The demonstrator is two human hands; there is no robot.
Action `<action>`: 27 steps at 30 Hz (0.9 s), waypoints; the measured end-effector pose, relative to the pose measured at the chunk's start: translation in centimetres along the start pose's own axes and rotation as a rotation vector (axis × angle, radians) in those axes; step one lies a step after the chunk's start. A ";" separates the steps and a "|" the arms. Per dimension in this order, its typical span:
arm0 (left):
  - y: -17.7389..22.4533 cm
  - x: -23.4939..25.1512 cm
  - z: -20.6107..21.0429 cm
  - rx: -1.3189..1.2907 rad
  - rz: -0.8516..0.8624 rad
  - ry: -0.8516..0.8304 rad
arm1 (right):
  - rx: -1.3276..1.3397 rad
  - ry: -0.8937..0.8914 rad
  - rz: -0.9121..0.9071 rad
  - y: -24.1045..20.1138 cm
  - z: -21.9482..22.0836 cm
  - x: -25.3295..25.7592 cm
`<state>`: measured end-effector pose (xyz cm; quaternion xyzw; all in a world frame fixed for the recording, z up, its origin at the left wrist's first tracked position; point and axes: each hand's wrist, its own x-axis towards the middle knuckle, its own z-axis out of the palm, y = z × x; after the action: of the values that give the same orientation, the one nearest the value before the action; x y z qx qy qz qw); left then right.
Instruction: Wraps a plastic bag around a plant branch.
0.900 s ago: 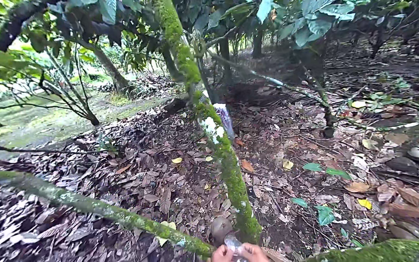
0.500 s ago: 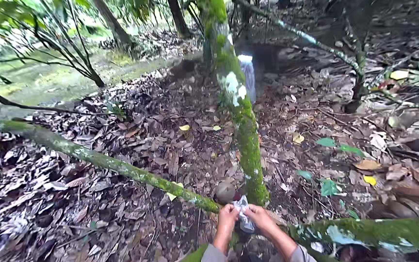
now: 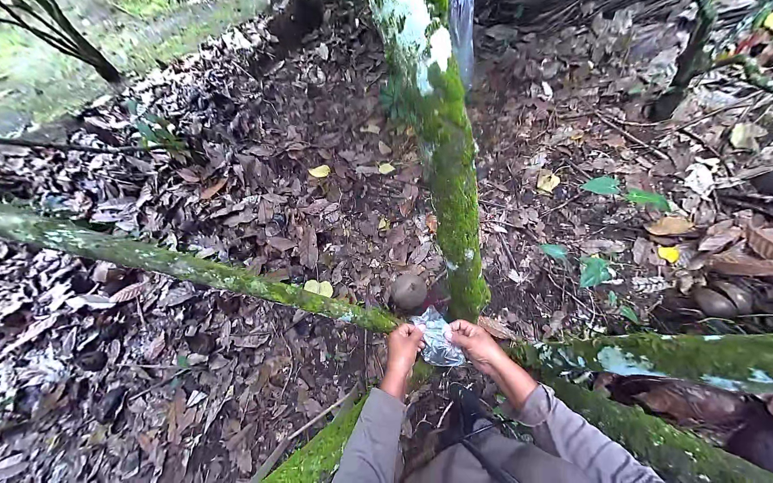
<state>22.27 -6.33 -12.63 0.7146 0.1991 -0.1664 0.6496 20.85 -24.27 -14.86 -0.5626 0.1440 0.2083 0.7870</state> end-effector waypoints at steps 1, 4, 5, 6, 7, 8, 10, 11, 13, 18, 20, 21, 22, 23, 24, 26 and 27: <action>-0.2 0.0 0.1 -0.009 0.008 -0.011 | -0.007 -0.018 0.018 0.1 -0.1 0.1; -0.7 0.0 0.6 -0.089 -0.016 0.025 | -0.094 0.032 -0.003 0.0 0.2 0.3; -0.7 -0.1 0.9 -0.125 -0.043 0.063 | -0.127 0.070 -0.022 -0.1 0.4 0.4; -0.6 -0.3 1.1 -0.144 -0.070 0.105 | -0.160 0.108 -0.044 -0.2 0.6 0.6; -0.6 -0.6 1.2 -0.135 -0.075 0.135 | -0.193 0.127 -0.067 -0.1 0.7 0.7; -0.8 -0.8 1.4 -0.110 -0.060 0.139 | -0.232 0.125 -0.094 0.0 0.8 0.9; -1.0 -1.2 1.7 -0.059 -0.029 0.053 | -0.339 0.062 -0.133 0.2 0.9 1.2; -1.1 -1.5 1.8 -0.042 -0.025 0.000 | -0.409 0.017 -0.145 0.4 1.0 1.3; -1.3 -1.4 2.1 -0.054 -0.021 -0.026 | -0.515 -0.066 -0.141 0.6 1.0 1.5; -1.2 0.1 1.1 -0.258 -0.137 0.049 | -0.030 -0.008 -0.035 1.1 0.9 1.3; -1.4 0.4 0.7 -0.269 -0.181 0.047 | 0.142 0.074 0.020 1.4 0.8 1.5; -1.5 0.6 0.6 -0.267 -0.185 0.061 | 0.182 0.126 0.041 1.5 0.8 1.7; -1.7 0.8 0.6 -0.253 -0.171 0.083 | 0.204 0.168 0.054 1.8 0.7 1.9; -1.9 1.0 0.6 -0.216 -0.143 0.108 | 0.214 0.195 0.056 2.0 0.5 2.1; -2.0 1.2 0.4 -0.141 -0.103 0.130 | 0.215 0.204 0.050 2.1 0.3 2.3; -2.2 1.7 -0.1 0.153 -0.006 0.147 | 0.185 0.193 0.021 2.2 -0.3 2.4; -2.3 1.8 -0.4 0.313 0.052 0.140 | 0.134 0.164 -0.010 2.3 -0.5 2.5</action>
<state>22.72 -5.64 -15.46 0.8220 0.1969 -0.1282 0.5188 21.88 -23.71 -18.10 -0.5246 0.2188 0.1477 0.8094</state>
